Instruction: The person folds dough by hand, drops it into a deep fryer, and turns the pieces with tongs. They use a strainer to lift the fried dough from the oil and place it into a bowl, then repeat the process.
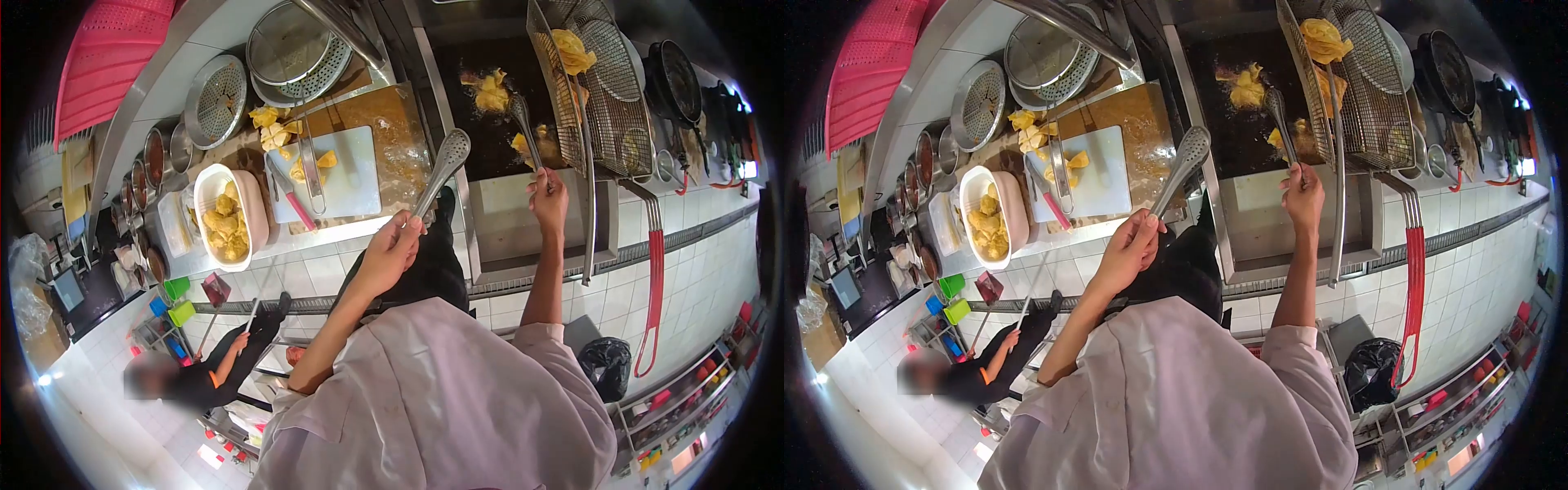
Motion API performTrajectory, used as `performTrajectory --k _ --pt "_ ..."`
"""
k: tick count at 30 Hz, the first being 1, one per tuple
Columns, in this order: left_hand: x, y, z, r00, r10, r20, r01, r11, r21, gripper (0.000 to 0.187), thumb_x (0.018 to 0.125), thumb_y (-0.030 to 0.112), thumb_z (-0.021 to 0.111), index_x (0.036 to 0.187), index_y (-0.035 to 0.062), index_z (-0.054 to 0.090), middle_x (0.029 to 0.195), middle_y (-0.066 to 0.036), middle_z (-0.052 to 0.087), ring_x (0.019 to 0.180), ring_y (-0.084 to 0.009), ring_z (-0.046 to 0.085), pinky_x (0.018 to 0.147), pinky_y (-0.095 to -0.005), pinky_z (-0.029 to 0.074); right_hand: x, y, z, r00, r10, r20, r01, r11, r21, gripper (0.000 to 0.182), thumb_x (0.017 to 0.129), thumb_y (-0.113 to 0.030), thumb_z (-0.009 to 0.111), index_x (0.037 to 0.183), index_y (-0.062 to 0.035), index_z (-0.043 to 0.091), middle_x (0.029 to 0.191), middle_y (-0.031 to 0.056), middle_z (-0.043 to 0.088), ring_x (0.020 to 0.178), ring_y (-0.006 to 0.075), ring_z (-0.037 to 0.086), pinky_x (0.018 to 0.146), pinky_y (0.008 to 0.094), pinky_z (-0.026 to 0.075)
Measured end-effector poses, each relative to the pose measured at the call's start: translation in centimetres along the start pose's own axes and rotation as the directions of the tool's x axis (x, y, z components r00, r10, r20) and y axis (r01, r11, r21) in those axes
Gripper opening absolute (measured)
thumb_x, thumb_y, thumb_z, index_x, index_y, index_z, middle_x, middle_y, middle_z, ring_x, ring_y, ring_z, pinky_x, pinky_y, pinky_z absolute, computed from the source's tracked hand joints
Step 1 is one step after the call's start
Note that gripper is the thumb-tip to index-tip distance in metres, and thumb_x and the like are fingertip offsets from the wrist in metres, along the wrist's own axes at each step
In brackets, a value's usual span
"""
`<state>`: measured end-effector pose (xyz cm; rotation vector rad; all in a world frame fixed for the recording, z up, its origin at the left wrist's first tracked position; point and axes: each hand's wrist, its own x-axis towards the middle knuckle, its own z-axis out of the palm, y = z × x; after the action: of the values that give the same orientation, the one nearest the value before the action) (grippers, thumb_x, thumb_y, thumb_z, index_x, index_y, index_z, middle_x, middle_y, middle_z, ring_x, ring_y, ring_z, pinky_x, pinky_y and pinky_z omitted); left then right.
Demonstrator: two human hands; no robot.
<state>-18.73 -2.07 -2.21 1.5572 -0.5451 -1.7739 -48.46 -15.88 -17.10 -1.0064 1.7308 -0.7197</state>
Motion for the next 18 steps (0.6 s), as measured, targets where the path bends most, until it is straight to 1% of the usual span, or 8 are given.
performTrajectory --k 5,8,11,14,17,18 --pt "0.0 -0.1 -0.1 0.998 0.031 0.046 -0.031 1.0 -0.007 0.037 0.113 0.041 0.048 0.105 0.0057 0.055 0.063 0.005 0.039 0.05 -0.0042 0.033 0.046 -0.0233 0.028 -1.3 -0.6 0.6 0.997 0.057 -0.045 -0.052 0.993 0.109 0.038 0.109 -0.037 0.058 0.112 -0.0015 0.069 0.072 0.0062 0.069 0.043 0.0082 0.051 0.042 0.0263 0.036" --pt "-0.2 0.0 -0.1 0.997 0.054 0.06 -0.055 0.998 0.012 0.038 0.114 0.042 0.047 0.104 0.0058 0.055 0.063 0.005 0.038 0.05 -0.0045 0.031 0.046 -0.0236 0.027 -2.7 -0.3 0.2 0.996 0.036 -0.077 -0.026 0.992 0.122 0.042 0.11 -0.04 0.054 0.112 -0.0008 0.068 0.072 0.0073 0.069 0.043 0.0083 0.052 0.041 0.0261 0.034" --pt "-0.6 0.3 0.1 0.995 0.084 0.054 -0.086 0.995 0.046 0.039 0.114 0.042 0.046 0.103 0.0059 0.055 0.064 0.005 0.034 0.05 -0.0051 0.028 0.046 -0.0244 0.025 -4.8 -0.6 -0.3 0.996 0.09 -0.029 -0.085 0.988 0.13 0.044 0.11 -0.041 0.053 0.112 0.0004 0.068 0.072 0.008 0.068 0.043 0.0086 0.051 0.04 0.0262 0.034" --pt "-0.8 0.4 0.0 0.993 0.098 0.06 -0.101 0.994 0.048 0.039 0.114 0.042 0.045 0.103 0.0061 0.055 0.064 0.005 0.034 0.05 -0.0054 0.028 0.046 -0.0246 0.024 -5.6 0.3 -0.3 0.977 0.188 0.097 -0.204 0.957 0.205 0.045 0.11 -0.04 0.052 0.112 0.0019 0.068 0.071 0.0078 0.067 0.043 0.0092 0.052 0.04 0.0269 0.034" --pt "-0.9 0.2 0.0 0.991 0.109 0.072 -0.112 0.993 0.038 0.039 0.115 0.041 0.044 0.103 0.0064 0.055 0.064 0.005 0.035 0.05 -0.0055 0.028 0.046 -0.0246 0.024 -5.5 -0.1 0.7 0.98 0.172 0.096 -0.182 0.977 0.107 0.047 0.11 -0.039 0.051 0.113 0.0046 0.068 0.07 0.0072 0.066 0.043 0.0101 0.052 0.04 0.0278 0.035" --pt "-1.0 0.1 0.0 0.99 0.116 0.076 -0.119 0.992 0.034 0.038 0.115 0.041 0.044 0.103 0.0065 0.055 0.064 0.005 0.035 0.05 -0.0055 0.028 0.046 -0.0246 0.025 -4.9 0.1 1.0 0.979 0.18 0.099 -0.192 0.973 0.126 0.047 0.11 -0.04 0.05 0.112 0.0042 0.068 0.071 0.0068 0.066 0.043 0.0097 0.05 0.039 0.0271 0.034"
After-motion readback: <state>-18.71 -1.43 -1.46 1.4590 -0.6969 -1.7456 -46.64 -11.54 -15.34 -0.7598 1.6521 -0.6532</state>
